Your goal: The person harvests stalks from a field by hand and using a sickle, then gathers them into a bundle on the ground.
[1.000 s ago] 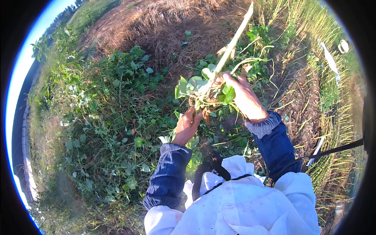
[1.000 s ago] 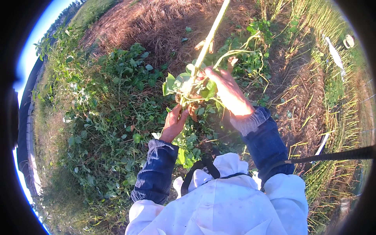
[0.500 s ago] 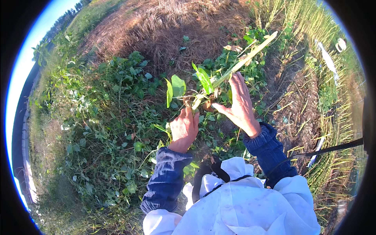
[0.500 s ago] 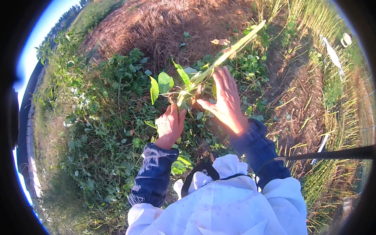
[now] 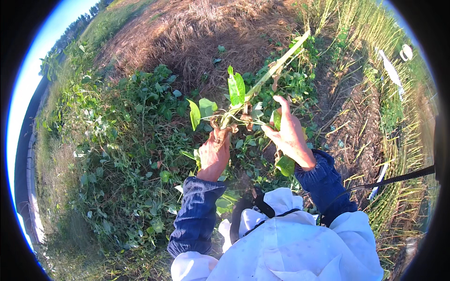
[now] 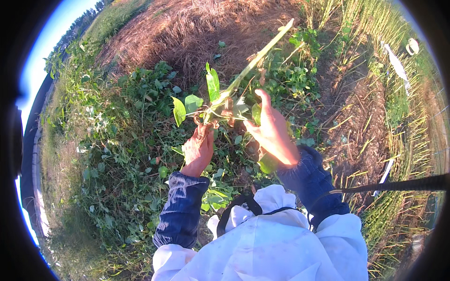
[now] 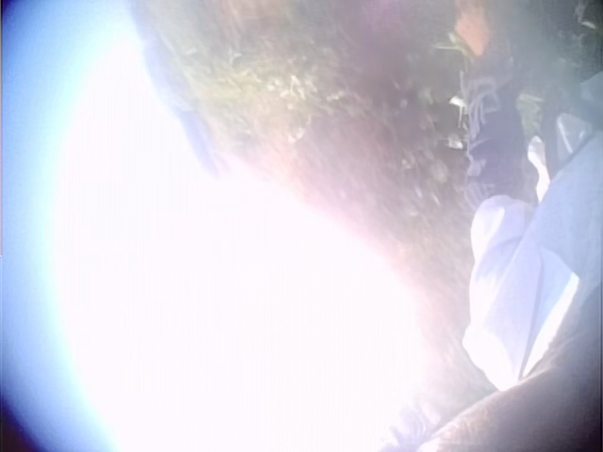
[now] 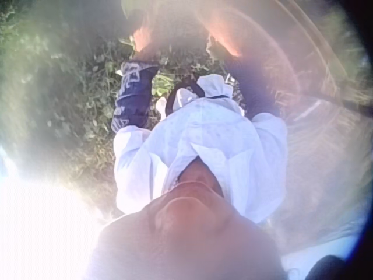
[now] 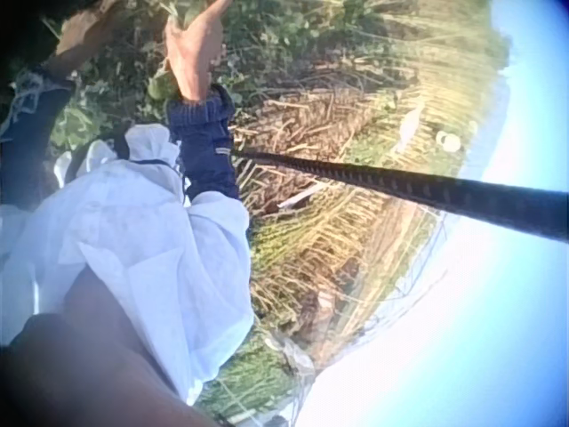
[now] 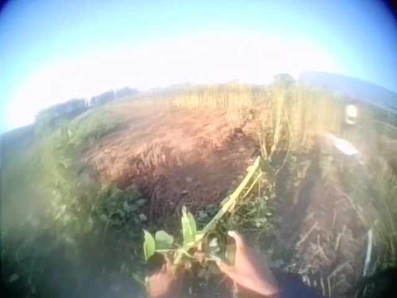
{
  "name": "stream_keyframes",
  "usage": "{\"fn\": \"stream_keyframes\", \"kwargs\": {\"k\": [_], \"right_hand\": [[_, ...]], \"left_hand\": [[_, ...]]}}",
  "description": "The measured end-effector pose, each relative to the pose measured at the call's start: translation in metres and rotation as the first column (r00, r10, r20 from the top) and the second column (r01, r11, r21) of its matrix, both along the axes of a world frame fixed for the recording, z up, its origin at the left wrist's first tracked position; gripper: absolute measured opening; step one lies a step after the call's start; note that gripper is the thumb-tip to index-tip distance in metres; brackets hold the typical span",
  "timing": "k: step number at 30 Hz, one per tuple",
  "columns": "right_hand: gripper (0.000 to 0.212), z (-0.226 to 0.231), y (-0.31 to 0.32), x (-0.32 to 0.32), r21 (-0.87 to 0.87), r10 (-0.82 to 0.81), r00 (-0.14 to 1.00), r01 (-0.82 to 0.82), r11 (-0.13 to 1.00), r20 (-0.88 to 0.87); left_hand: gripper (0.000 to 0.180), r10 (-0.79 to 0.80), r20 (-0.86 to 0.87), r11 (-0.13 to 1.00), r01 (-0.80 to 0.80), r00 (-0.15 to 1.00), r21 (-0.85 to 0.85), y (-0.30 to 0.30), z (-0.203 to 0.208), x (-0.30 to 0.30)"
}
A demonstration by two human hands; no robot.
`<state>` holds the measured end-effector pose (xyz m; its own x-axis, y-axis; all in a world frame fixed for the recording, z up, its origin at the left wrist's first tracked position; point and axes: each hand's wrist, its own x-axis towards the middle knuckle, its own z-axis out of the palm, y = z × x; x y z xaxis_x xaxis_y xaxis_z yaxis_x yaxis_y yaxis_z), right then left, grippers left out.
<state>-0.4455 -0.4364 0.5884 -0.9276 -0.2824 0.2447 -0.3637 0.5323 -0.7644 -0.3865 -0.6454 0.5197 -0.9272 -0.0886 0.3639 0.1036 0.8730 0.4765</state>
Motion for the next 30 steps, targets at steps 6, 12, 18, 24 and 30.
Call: {"fn": "stream_keyframes", "kwargs": {"k": [6,12,18,24,30], "right_hand": [[0.081,0.009,0.01,-0.047,0.159,0.221,0.952,-0.19,0.969,-0.211],[0.031,-0.023,0.011,-0.021,0.361,0.27,0.949,-0.199,0.911,-0.16],[0.025,0.014,0.0,0.007,0.468,0.435,0.899,-0.408,0.784,0.055],[0.013,0.099,-0.003,-0.036,0.873,0.566,0.816,-0.357,0.333,0.118],[0.01,0.047,-0.042,-0.046,0.771,0.863,0.275,0.609,0.185,-0.424]], "left_hand": [[0.023,-0.078,0.029,0.997,0.078,0.997,-0.021,0.003,-0.014,-0.001],[0.035,0.1,0.093,0.995,-0.097,0.991,-0.036,0.005,-0.009,-0.002],[0.032,0.161,0.231,0.961,-0.099,0.96,-0.259,0.008,-0.026,-0.004],[0.014,0.082,0.113,0.899,-0.024,0.99,-0.437,0.044,-0.034,0.002],[0.014,-0.163,0.247,0.923,0.236,0.955,-0.303,0.063,-0.047,0.018]]}}
